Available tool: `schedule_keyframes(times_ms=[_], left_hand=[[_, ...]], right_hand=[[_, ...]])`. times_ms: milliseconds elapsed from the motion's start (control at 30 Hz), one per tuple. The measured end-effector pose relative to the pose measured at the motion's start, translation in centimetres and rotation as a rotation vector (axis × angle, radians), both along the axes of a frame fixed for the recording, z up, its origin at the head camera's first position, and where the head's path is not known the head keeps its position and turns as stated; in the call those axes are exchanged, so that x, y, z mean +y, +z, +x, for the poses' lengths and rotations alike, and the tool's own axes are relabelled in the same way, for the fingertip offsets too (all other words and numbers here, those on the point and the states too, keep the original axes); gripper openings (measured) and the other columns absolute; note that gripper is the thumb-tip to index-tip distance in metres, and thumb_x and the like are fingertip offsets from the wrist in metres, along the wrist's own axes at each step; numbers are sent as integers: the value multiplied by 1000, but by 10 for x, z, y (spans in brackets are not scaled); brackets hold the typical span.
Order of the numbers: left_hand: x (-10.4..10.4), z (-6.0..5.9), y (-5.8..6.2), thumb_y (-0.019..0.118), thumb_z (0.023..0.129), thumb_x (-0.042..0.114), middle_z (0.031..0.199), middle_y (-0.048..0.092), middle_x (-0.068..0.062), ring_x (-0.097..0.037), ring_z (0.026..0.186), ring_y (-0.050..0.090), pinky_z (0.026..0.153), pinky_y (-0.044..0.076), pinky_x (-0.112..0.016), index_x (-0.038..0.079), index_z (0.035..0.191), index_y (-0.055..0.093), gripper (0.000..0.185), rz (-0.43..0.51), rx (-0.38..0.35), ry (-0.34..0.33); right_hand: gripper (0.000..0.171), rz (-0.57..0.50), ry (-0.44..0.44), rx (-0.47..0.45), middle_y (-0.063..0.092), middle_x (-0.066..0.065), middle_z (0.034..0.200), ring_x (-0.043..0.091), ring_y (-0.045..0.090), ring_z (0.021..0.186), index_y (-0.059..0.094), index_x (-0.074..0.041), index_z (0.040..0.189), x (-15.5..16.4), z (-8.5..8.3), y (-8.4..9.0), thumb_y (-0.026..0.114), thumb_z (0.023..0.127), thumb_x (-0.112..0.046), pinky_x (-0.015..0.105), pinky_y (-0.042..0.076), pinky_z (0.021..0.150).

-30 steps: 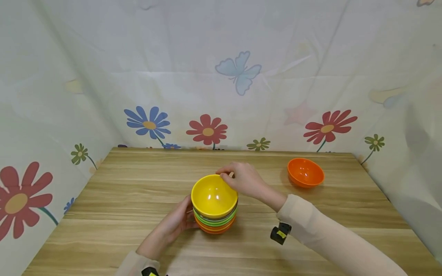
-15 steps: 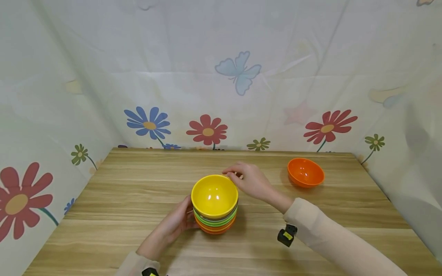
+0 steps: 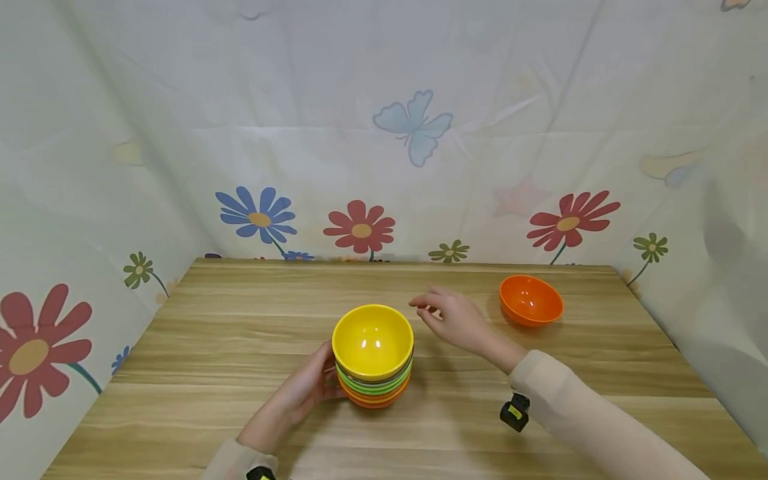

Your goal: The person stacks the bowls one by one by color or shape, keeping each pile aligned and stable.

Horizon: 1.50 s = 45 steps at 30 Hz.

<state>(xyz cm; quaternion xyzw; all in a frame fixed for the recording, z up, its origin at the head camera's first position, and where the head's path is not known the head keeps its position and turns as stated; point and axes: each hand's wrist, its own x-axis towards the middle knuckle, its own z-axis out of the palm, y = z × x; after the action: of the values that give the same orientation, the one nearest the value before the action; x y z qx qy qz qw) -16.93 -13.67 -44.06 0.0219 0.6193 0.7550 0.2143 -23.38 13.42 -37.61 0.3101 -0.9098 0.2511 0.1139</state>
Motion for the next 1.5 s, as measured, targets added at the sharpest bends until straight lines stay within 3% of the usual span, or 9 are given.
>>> schedule_keyframes(times_ms=[300,533,767,933,1500], left_hand=[[-1,0,-1,42,86,64,123,54,-9,-18,105,53,84,50,-45,3,136,39,79,-15,9,-7],[-1,0,1,41,87,63,126,53,-11,-19,106,53,85,49,-46,2,136,38,78,-27,7,-6],[0,1,2,41,87,63,122,55,-10,-18,103,54,85,50,-46,1,135,39,78,-22,2,1],[0,1,2,41,87,63,120,56,-9,-18,102,55,85,50,-45,1,134,40,78,-25,-2,4],[0,1,2,40,89,61,120,56,-9,-19,104,54,85,49,-46,0,134,40,76,-25,5,0]], right_hand=[[19,40,-41,39,64,1,92,15,60,78,68,-11,103,25,-5,-20,65,84,-10,29,53,69],[22,88,-122,41,64,0,96,16,62,80,68,-12,106,43,-4,-28,67,84,-13,31,54,71],[23,107,-150,139,65,3,97,21,61,86,69,-11,102,62,-7,-32,71,80,-12,37,54,76],[23,123,-170,155,63,6,97,23,59,87,68,-9,102,76,-12,-35,70,79,-10,39,53,77],[24,170,-247,211,59,13,95,30,54,85,67,-5,104,114,-22,-28,67,81,-9,43,51,73]])
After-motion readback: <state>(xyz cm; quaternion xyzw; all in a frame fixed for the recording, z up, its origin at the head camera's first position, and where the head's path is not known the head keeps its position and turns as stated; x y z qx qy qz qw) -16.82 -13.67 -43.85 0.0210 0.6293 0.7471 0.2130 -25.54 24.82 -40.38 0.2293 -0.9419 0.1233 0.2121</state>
